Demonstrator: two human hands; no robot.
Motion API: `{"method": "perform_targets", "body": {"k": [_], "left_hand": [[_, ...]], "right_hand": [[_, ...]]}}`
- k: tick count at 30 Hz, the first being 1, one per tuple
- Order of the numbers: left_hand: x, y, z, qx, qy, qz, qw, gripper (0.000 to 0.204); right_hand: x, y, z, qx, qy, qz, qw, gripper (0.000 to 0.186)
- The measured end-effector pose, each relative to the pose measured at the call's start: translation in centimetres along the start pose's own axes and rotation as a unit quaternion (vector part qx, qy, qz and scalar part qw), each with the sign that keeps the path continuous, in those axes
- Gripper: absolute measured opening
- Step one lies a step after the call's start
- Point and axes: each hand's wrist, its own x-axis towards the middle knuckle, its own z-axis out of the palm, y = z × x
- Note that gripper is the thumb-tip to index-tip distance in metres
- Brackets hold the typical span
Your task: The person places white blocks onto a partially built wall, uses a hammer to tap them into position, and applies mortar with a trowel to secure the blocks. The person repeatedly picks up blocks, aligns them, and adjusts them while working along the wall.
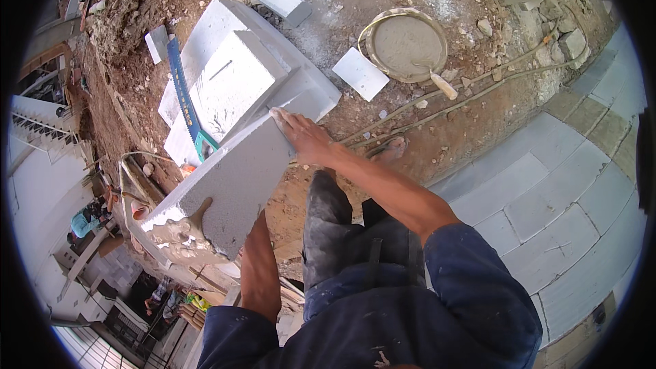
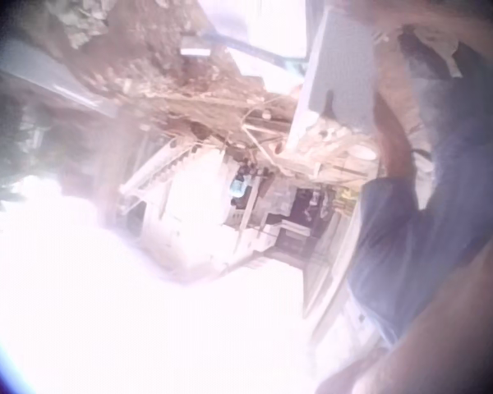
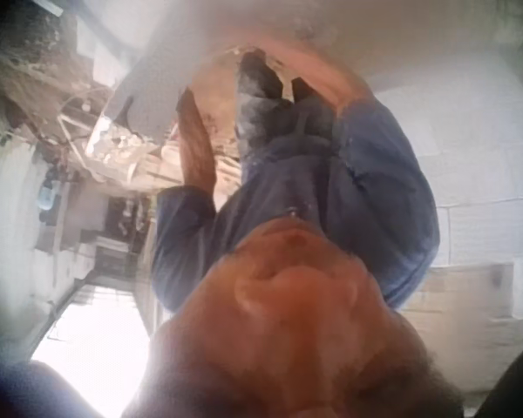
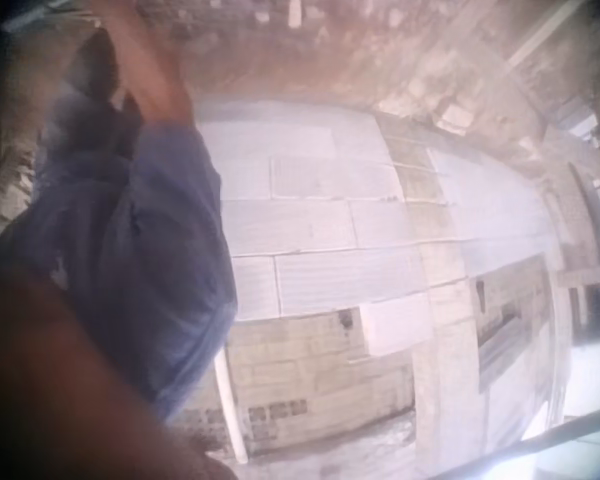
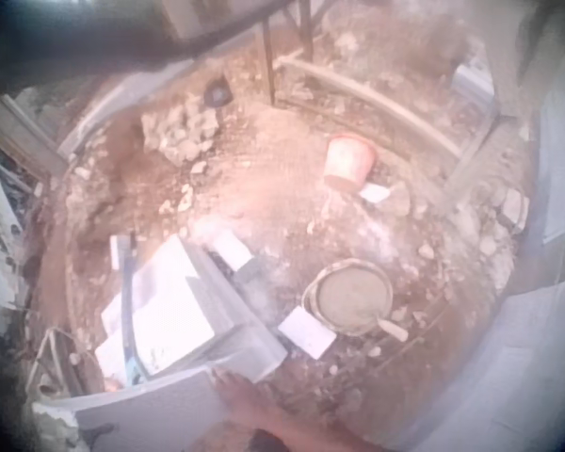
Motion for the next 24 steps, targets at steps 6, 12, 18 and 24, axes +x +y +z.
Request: {"method": "perform_targets", "body": {"k": [6,12,18,24], "left_hand": [[2.2,-0.7,6.3,-0.003,-0.011,0.023,1.000,0.061],[2.4,-1.3,8.0,0.007,0.038,0.055,0.998,0.062],[-3.4,-7.7,2.2,0.363,0.105,0.098,0.921,0.059],[-8.6,-18.2,9.2,0.826,-0.270,0.264,0.420,0.050]], "right_hand": [[-4.5,4.2,-4.1,-0.130,-0.032,0.047,0.990,0.087],[-13.1,20.6,-12.4,-0.301,0.096,0.352,0.881,0.037],[-18.6,32.8,-17.5,-0.362,-0.041,0.483,0.796,0.040],[-14.4,37.3,-13.4,-0.236,0.003,0.539,0.809,0.049]]}}
